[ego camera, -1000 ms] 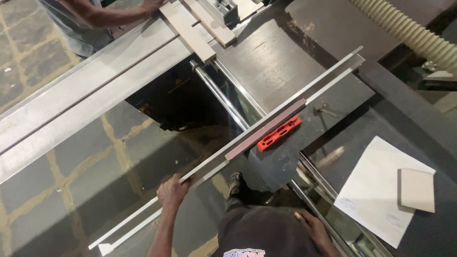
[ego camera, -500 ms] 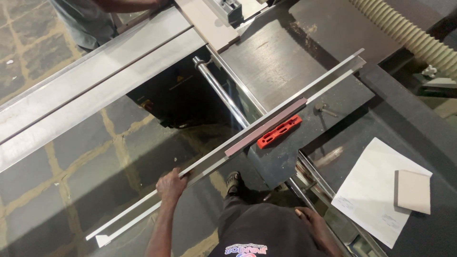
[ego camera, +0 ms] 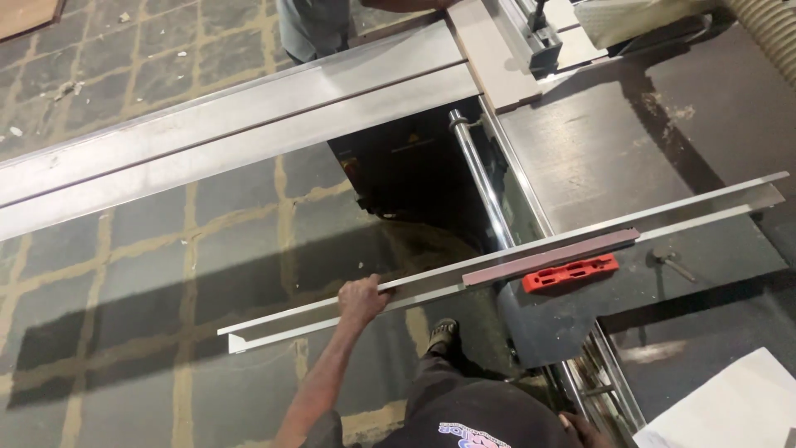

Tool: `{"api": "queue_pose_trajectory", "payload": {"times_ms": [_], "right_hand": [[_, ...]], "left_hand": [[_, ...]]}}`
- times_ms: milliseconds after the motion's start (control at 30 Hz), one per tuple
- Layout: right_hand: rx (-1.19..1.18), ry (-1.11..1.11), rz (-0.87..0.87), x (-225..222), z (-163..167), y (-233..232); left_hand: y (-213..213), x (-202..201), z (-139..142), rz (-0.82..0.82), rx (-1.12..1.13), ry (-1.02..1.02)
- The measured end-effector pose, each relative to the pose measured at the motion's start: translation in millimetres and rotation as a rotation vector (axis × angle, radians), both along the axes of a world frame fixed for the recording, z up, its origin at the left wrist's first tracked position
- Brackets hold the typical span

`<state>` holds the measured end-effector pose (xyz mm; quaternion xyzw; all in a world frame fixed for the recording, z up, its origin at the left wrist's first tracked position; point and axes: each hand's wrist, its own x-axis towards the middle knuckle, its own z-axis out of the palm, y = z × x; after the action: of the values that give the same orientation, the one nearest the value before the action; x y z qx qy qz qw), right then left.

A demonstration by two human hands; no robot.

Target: The person reviews a printed document, then picks up a long wooden plank and places it on a table saw. They retrieve a small paper label, apply it to the plank, and repeat the labeling process on a second plank. The person then crumples a piece of paper.

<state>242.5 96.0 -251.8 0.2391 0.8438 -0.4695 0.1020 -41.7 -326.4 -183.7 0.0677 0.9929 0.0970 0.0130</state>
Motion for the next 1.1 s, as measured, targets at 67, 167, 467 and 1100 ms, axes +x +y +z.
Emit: {"api": "queue_pose_trajectory", "payload": {"times_ms": [67,167,467,1100], "right_hand": [[-0.138,-0.047,-0.011,-4,1,-1],[-0.184,-0.122,-0.132,-7,4,-7],[0.014,-0.139,-0.149,21,32,-21],[0.840,0.397,-0.778,73,52,65]], "left_hand": [[0,0,-1,-0.014,0.014,0.042],[-2,1,-2,-0.029,0.010,0.064],[-3,4,-1,-0.013,-0.057,0.108],[-32,-5,-16,-0.016,-0.213,-0.059]]}}
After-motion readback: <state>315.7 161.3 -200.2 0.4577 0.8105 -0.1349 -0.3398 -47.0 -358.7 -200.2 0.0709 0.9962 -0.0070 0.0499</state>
